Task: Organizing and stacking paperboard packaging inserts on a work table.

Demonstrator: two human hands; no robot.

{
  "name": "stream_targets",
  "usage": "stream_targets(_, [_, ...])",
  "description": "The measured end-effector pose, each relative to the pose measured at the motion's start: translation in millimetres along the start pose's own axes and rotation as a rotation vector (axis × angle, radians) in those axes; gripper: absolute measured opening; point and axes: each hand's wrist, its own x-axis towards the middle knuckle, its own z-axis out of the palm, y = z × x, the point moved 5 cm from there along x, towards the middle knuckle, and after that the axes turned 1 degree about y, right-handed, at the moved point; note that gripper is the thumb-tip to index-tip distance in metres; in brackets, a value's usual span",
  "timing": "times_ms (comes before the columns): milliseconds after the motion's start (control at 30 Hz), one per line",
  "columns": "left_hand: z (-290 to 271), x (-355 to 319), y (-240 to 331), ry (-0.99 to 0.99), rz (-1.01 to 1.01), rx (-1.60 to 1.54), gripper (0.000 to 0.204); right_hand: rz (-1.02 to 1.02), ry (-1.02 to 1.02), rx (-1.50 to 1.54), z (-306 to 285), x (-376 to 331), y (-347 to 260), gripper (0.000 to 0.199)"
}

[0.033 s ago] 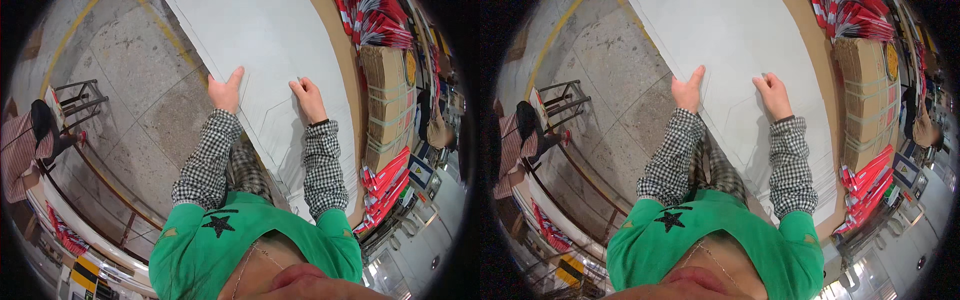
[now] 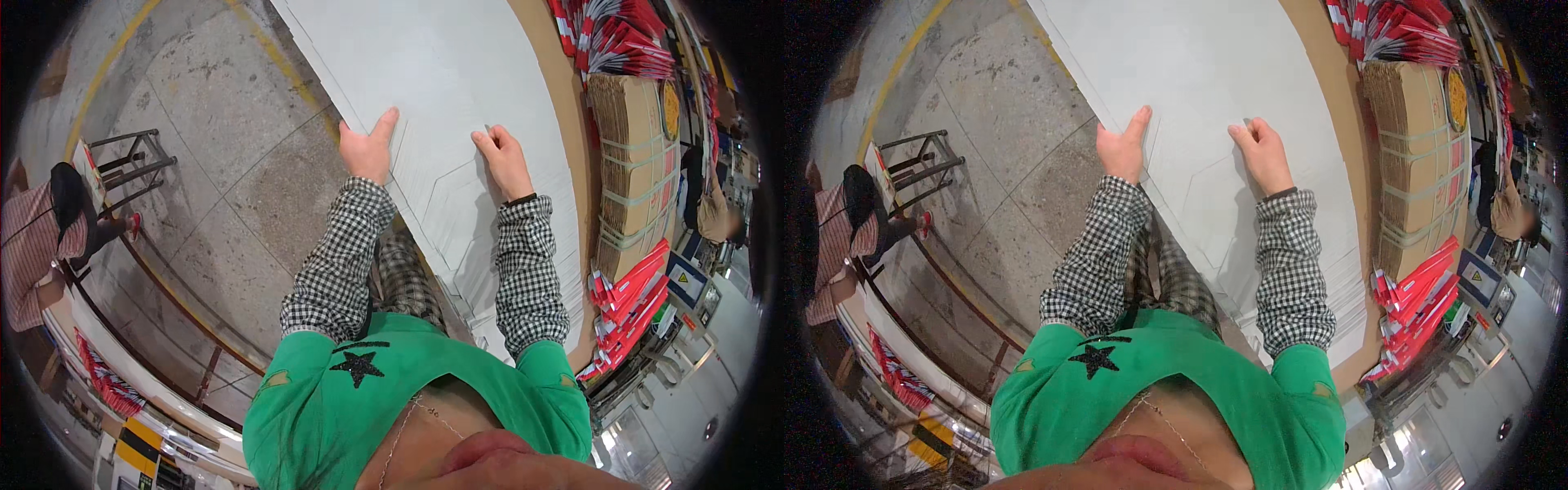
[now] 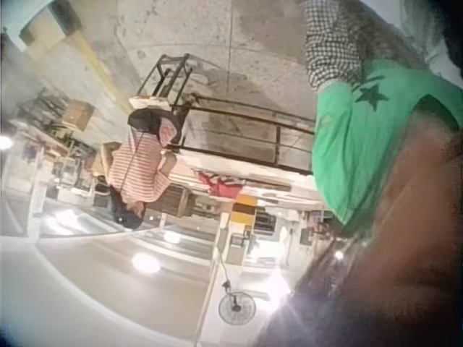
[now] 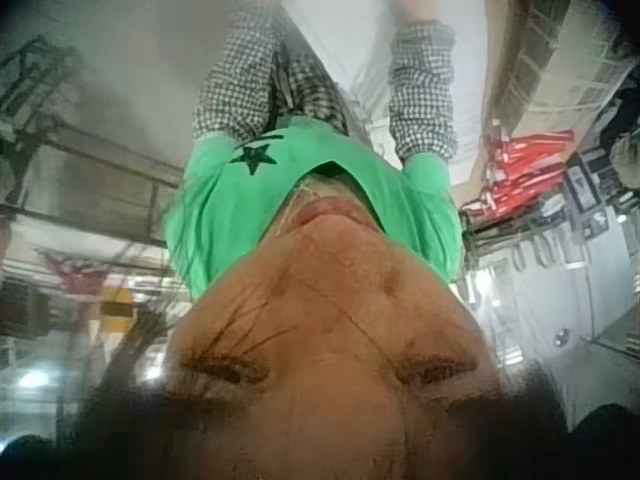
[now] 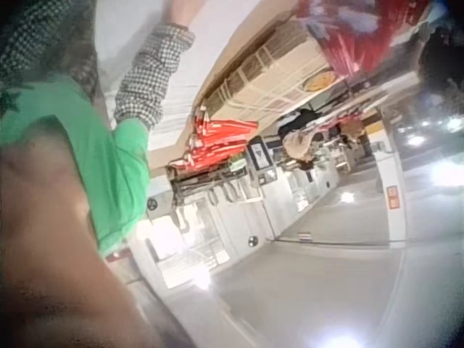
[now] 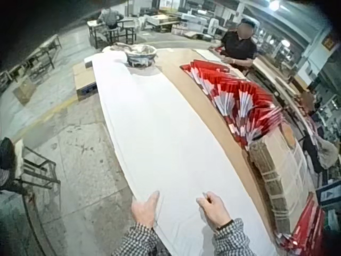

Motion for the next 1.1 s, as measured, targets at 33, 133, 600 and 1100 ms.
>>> stream_targets(33, [0, 3, -2, 0.018, 0.006, -0.002, 0.057, -0.017, -0.002, 0.002, 1, 2, -2, 0.032])
stream_targets(133, [-3, 1, -6, 0.032, -0.001, 0.026, 0.059, -0.023, -0.008, 0.003, 0, 0, 3, 0.032])
stream_targets(600, [2, -35, 0, 0.024, -0.166, -0.084, 0.054, 0.061, -0.110, -0.060, -22, -29, 3, 0.035])
stream_targets(1100, [3, -36, 1, 0.023, -0.158, -0.041, 0.052, 0.043, -0.113, -0.027, -14, -16, 10, 0.027])
